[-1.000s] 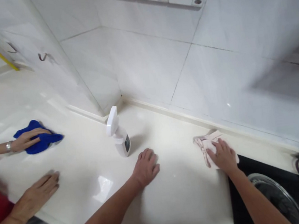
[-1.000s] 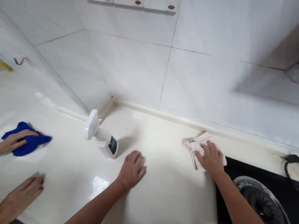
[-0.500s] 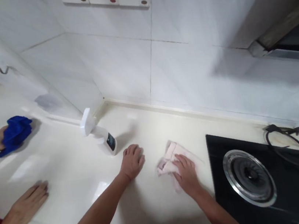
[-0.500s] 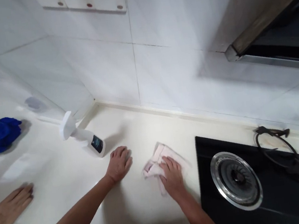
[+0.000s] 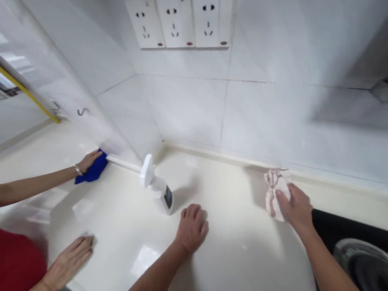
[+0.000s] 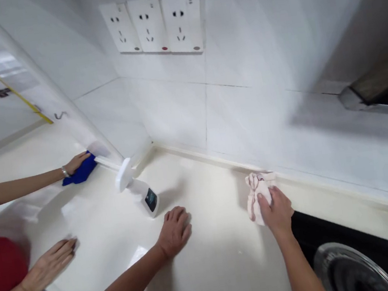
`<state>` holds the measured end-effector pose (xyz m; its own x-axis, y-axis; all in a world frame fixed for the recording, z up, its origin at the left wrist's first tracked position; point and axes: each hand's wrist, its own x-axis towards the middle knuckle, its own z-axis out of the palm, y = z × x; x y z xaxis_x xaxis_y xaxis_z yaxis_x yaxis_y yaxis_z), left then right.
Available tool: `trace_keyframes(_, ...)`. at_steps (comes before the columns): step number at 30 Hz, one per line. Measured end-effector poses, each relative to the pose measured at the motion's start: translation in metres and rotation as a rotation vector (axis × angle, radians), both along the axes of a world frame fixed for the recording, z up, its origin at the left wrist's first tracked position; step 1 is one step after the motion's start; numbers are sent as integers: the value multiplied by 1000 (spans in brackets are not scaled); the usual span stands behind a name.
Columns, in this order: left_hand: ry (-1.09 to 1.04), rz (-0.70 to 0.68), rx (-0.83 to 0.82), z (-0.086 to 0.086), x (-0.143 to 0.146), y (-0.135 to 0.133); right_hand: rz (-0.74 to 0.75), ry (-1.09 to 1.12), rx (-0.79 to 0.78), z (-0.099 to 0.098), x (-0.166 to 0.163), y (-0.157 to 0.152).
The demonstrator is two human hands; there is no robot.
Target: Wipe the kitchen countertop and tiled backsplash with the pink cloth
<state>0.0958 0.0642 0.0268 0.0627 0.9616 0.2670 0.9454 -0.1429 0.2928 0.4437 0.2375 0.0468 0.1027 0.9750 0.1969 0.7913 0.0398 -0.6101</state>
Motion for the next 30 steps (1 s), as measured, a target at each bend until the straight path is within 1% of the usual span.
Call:
trace_keyframes(1, 2, -1, -1, 1, 1, 0, 13, -81, -42, -7, -17, 15)
trace_keyframes(3, 3, -2, -4, 2, 1, -1, 7, -210, -83, -22, -61, 35)
trace_keyframes(5, 3, -3, -10, 2, 2, -1, 48, -276, -63, -33, -112, 44)
trace_keyframes(6, 3, -3, -15, 2, 2, -2, 105, -290, -49, -35, -140, 46)
trace_keyframes(8, 4, -6, -32, 1, 1, -2, 278, -304, -43, -33, -196, 50)
trace_keyframes(11, -6, -6, -60, 0, 1, -2, 599, -329, -51, -21, -283, 62)
trace_keyframes(14, -22, 0, -84, -2, 1, -2, 816, -326, -67, -12, -361, 72)
trace_keyframes(16, -29, 1, -98, -3, 1, -1, 944, -327, -82, -10, -399, 71)
trace_keyframes(18, -37, -4, -97, -6, 0, -1, 1049, -327, -80, -10, -419, 61)
trace_keyframes(20, -44, -8, -80, -9, 0, -2, 1086, -324, -63, -11, -418, 45)
trace_keyframes(21, -44, -5, -65, -10, 0, -2, 1086, -326, -56, -11, -411, 37)
trace_keyframes(23, -33, 11, -22, -13, -1, -4, 1075, -341, -47, -13, -383, 22)
trace_keyframes(25, -12, 33, 40, -16, -1, -6, 1056, -354, -28, -16, -341, 7)
trace_keyframes(27, 10, 43, 108, -18, -2, -8, 1015, -352, 1, -21, -290, -10)
trace_keyframes(30, 37, 36, 179, -22, -5, -9, 891, -322, 48, -30, -205, -37)
